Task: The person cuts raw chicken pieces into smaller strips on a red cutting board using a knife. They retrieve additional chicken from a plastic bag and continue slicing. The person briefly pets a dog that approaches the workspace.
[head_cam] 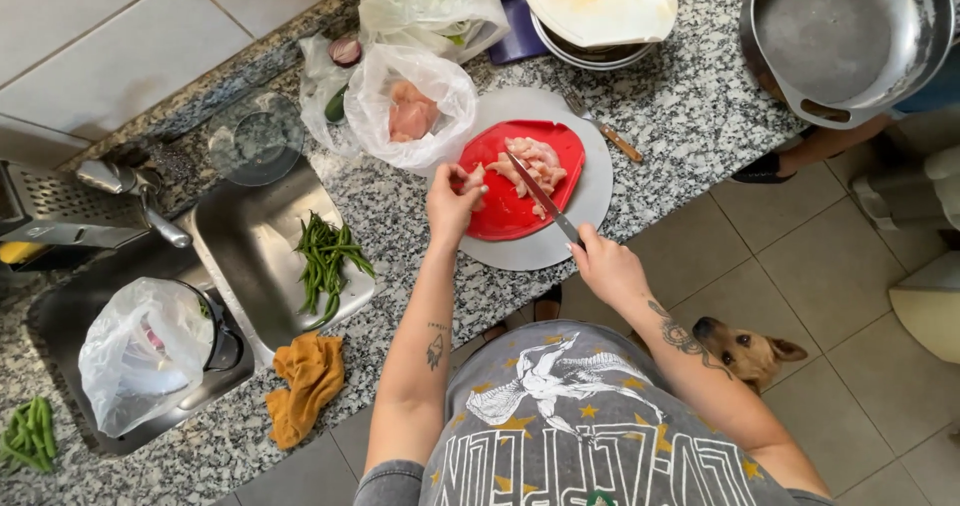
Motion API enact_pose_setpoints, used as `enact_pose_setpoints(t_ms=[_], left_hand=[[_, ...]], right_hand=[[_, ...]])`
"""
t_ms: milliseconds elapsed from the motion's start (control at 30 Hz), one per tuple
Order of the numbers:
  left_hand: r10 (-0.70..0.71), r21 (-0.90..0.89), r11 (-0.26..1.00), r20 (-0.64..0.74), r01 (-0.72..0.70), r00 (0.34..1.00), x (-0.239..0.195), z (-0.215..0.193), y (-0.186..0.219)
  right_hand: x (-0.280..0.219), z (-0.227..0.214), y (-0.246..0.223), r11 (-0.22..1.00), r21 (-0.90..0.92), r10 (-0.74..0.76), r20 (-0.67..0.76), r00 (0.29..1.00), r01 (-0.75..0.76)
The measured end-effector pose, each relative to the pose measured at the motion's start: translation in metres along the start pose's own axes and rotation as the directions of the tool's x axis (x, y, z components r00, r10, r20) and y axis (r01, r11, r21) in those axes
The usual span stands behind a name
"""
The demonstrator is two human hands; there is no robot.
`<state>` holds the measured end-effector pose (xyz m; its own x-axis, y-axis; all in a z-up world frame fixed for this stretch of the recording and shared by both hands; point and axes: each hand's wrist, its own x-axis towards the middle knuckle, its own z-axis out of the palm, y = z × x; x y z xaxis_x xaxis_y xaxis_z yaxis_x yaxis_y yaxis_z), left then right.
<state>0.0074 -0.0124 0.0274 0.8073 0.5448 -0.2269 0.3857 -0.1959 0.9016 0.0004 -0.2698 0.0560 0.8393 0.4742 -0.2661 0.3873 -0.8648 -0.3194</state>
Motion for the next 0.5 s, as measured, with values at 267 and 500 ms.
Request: enact_pose_setpoints(t_ms=[267,500], left_hand=[[0.447,0.592,0.657,0.192,-0.467,0.874,0.003,0.005,-0.068],[0.381,0.586,0.741,0.037,-0.329,0.924,0.000,-0.014,-0.045]], right_hand=[[-0.007,-0.010,-0.006,0.998,0.044,0.034,0.017,0.999,-0.035],[-0.007,-0.002,-0.014,1.000,-0.022,-0.002,0.067,0.998,0.004]])
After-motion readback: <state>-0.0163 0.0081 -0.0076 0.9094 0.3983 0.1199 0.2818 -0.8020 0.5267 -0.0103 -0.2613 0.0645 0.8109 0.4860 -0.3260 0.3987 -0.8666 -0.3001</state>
